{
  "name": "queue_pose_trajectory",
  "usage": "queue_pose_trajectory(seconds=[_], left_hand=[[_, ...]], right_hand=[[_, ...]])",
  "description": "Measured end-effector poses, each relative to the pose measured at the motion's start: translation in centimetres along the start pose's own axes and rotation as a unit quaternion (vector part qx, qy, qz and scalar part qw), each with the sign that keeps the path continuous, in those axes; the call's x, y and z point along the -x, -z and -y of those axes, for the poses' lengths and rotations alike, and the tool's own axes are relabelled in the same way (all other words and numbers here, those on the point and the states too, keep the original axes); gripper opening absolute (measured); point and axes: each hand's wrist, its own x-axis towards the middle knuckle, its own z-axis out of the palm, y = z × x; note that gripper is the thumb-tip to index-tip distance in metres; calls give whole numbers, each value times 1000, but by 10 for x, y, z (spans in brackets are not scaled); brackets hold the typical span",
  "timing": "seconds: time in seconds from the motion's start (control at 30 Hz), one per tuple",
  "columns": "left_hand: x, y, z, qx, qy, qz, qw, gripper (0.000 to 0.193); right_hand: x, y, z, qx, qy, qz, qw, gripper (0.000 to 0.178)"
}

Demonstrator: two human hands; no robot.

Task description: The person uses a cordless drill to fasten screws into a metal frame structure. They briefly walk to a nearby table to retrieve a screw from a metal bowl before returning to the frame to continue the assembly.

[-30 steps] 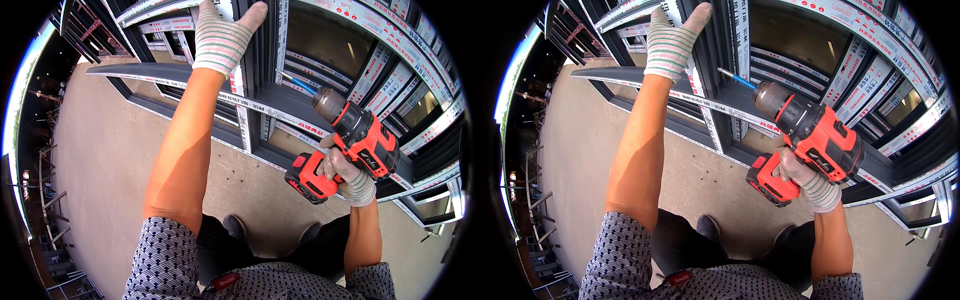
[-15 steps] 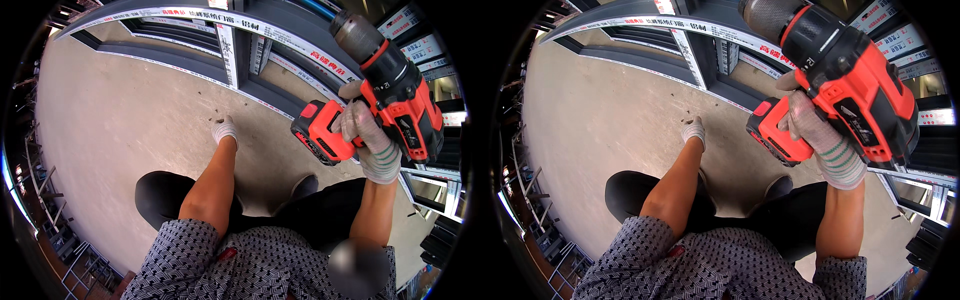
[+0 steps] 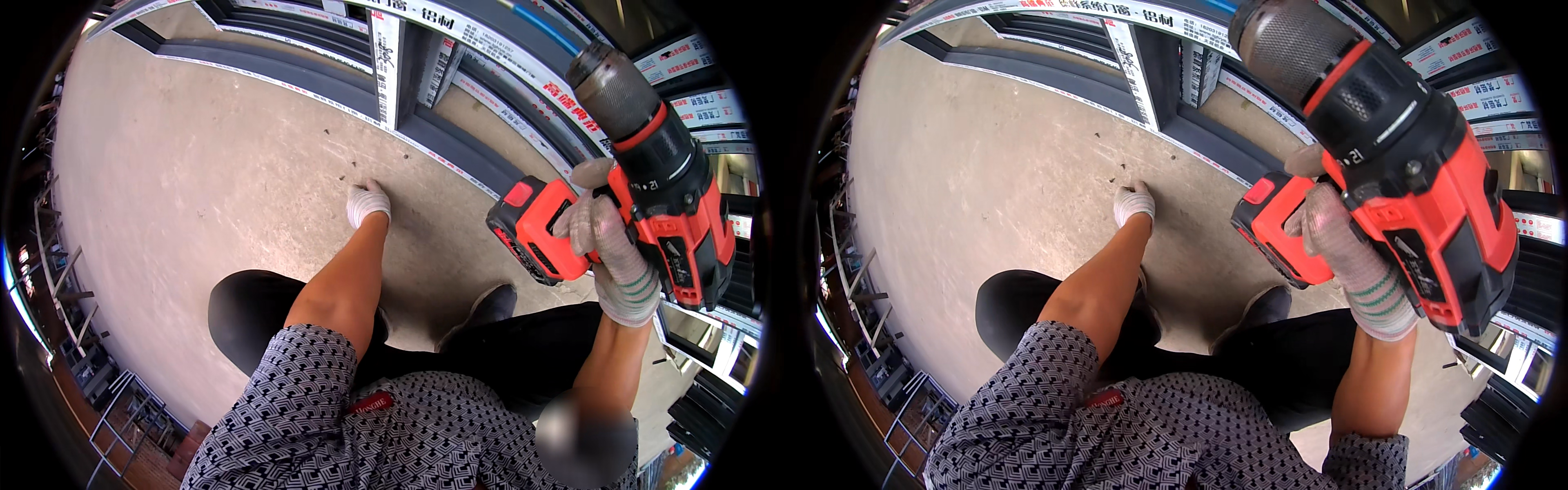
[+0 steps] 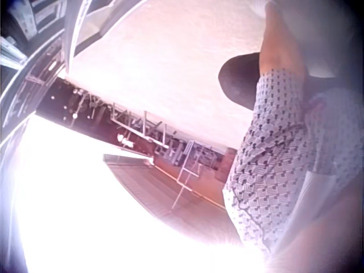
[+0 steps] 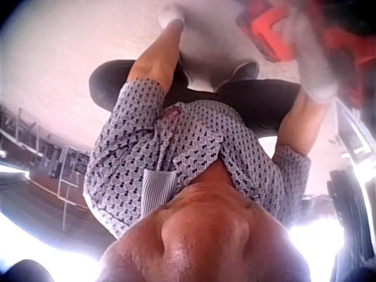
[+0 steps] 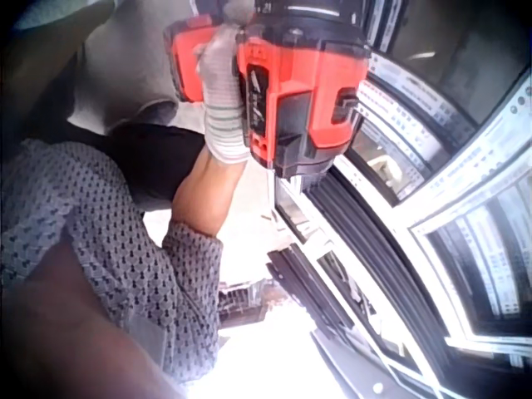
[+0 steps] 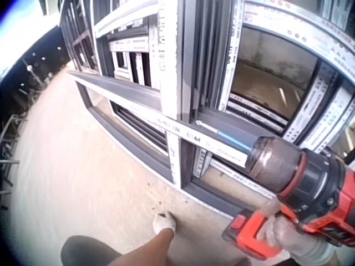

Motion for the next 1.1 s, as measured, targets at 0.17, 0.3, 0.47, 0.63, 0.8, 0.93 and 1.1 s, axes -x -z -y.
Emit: queue_pose_trajectory(seconds=[0.17, 0.3, 0.47, 0.63, 0.8, 0.93, 1.1], left_hand=[[-7, -2, 0, 61, -37, -9, 997, 38], [-11, 3, -27, 409, -46, 46, 910, 22], [48, 61, -94, 590, -110, 91, 795, 20], [81, 124, -136, 649, -252, 140, 704, 16], [119, 172, -157, 592, -380, 200, 682, 27], [141, 199, -168, 539, -444, 228, 678, 34], [154, 220, -173, 516, -485, 259, 657, 46]], right_hand=[[0, 4, 3, 6, 5, 3, 1000, 51], [-2, 8, 4, 3, 21, 12, 1000, 36], [2, 9, 1, -4, 30, 1, 1000, 32], [4, 7, 4, 21, 27, 10, 999, 30], [3, 0, 14, -18, 46, 18, 999, 25], [5, -3, 19, -34, 52, 17, 998, 23], [7, 1, 25, -73, 44, 47, 995, 31]])
